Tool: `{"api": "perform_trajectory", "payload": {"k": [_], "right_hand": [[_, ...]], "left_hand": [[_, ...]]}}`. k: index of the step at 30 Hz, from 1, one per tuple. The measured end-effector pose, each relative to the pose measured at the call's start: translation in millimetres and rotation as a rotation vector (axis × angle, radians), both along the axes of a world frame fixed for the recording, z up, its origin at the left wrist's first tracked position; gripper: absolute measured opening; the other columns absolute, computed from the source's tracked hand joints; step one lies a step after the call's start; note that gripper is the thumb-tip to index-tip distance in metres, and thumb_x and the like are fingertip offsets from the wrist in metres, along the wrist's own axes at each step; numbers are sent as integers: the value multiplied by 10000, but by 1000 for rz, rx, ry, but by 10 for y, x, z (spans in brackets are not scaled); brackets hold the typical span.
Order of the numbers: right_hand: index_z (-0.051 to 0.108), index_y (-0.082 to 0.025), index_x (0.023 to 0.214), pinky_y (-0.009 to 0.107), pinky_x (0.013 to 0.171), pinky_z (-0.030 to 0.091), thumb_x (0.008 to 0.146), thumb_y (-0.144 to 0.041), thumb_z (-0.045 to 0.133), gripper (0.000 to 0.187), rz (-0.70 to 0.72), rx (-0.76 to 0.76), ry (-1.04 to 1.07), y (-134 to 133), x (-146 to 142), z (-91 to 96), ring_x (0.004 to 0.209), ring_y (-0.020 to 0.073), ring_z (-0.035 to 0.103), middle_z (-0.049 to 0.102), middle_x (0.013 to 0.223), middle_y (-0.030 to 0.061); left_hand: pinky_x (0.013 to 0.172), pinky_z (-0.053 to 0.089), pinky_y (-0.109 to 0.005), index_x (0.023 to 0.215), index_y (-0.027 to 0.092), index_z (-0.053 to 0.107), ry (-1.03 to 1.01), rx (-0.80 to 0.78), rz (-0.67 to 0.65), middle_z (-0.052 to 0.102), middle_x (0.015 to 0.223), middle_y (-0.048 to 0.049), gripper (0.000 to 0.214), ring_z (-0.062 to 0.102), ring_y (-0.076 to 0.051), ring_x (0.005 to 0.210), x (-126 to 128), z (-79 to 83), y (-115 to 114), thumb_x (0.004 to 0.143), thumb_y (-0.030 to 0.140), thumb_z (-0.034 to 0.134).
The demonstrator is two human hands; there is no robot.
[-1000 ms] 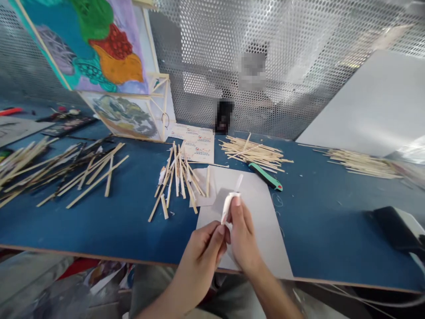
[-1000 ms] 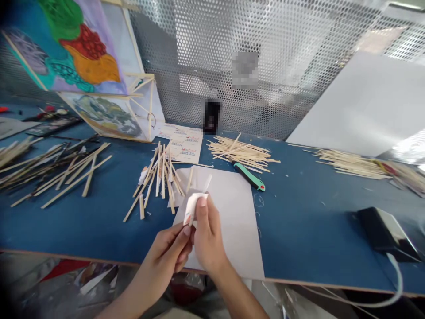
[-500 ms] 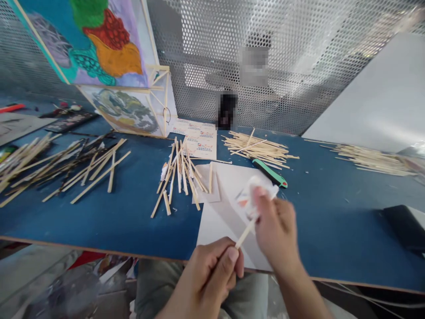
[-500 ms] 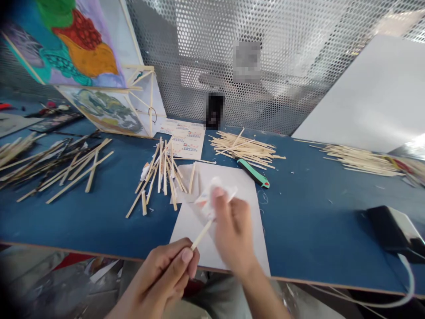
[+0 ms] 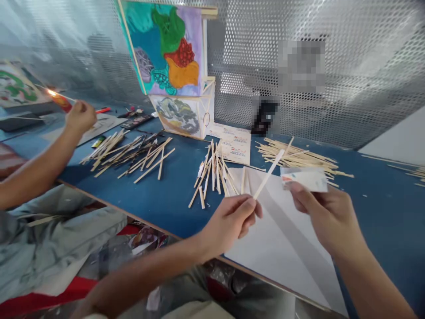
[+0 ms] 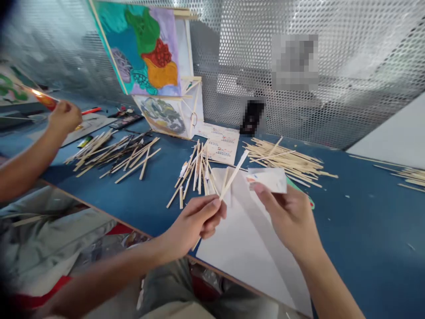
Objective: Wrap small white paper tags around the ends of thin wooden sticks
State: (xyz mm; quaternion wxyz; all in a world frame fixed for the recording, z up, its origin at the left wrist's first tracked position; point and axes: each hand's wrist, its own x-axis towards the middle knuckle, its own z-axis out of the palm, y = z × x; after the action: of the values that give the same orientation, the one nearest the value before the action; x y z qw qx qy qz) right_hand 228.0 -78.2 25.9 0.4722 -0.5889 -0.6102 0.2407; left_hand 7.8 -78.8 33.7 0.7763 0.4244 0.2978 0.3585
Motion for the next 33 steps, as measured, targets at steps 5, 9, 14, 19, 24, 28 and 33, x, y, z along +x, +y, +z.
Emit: {"api": "perform_trajectory", "payload": {"k": [5,9,14,19,24,28,33], "right_hand": [[502,-190,601,256,462,233,851,-536,684,464,105,-72,-72,404,-1,89,512,96,318,379,548,-34],[497,-184,609,257,485,259,909,-497,630,454,279,-94,8,471,128,-41,520,92,316,386,559,-35],[559,-171,672,260,517,283,944,-466,594,403,359,-160,83,360,170,-70,571,106,338,404,616,-20],[642,-165,755,269,511,253,953,-451,590,352,342,-239,72,322,121,-29,564,107,318,414,618,-24],[684,-178,733,261,569,378,998,-409,521,388,507,-270,120,289,-38,-94,610,136,516,624,667,21],[677,-203,696,243,614,447,1009,-429,496,426,429,-213,136,223,-146,-186,634,144,582,637,621,10],[525,-190,580,224,501,384,1003,-467,500,506,269,-238,185,152,-152,-179,502,98,431,467,526,-28]], "left_hand": [[434,151,-200,742,166,559,17,75,-54,330,527,87,315,192,-52,440,148,-1,415,970,381,536],[434,159,-205,720,156,572,30,126,-136,345,521,83,347,196,-51,438,212,-120,614,947,418,566],[450,167,-209,800,177,560,31,137,-107,325,546,93,367,191,-67,459,193,-194,666,987,486,498],[479,175,-232,818,157,604,91,153,-117,331,547,83,383,248,-81,492,110,-201,599,1001,480,509],[513,221,-248,838,148,631,253,246,-292,349,590,64,436,294,-97,535,115,-280,484,1020,497,443],[520,262,-245,880,162,631,351,353,-379,379,608,53,414,337,-102,537,120,-267,431,1045,442,374],[546,296,-224,824,176,561,420,394,-426,395,615,58,365,364,-89,548,104,-122,395,1054,370,356]]}}
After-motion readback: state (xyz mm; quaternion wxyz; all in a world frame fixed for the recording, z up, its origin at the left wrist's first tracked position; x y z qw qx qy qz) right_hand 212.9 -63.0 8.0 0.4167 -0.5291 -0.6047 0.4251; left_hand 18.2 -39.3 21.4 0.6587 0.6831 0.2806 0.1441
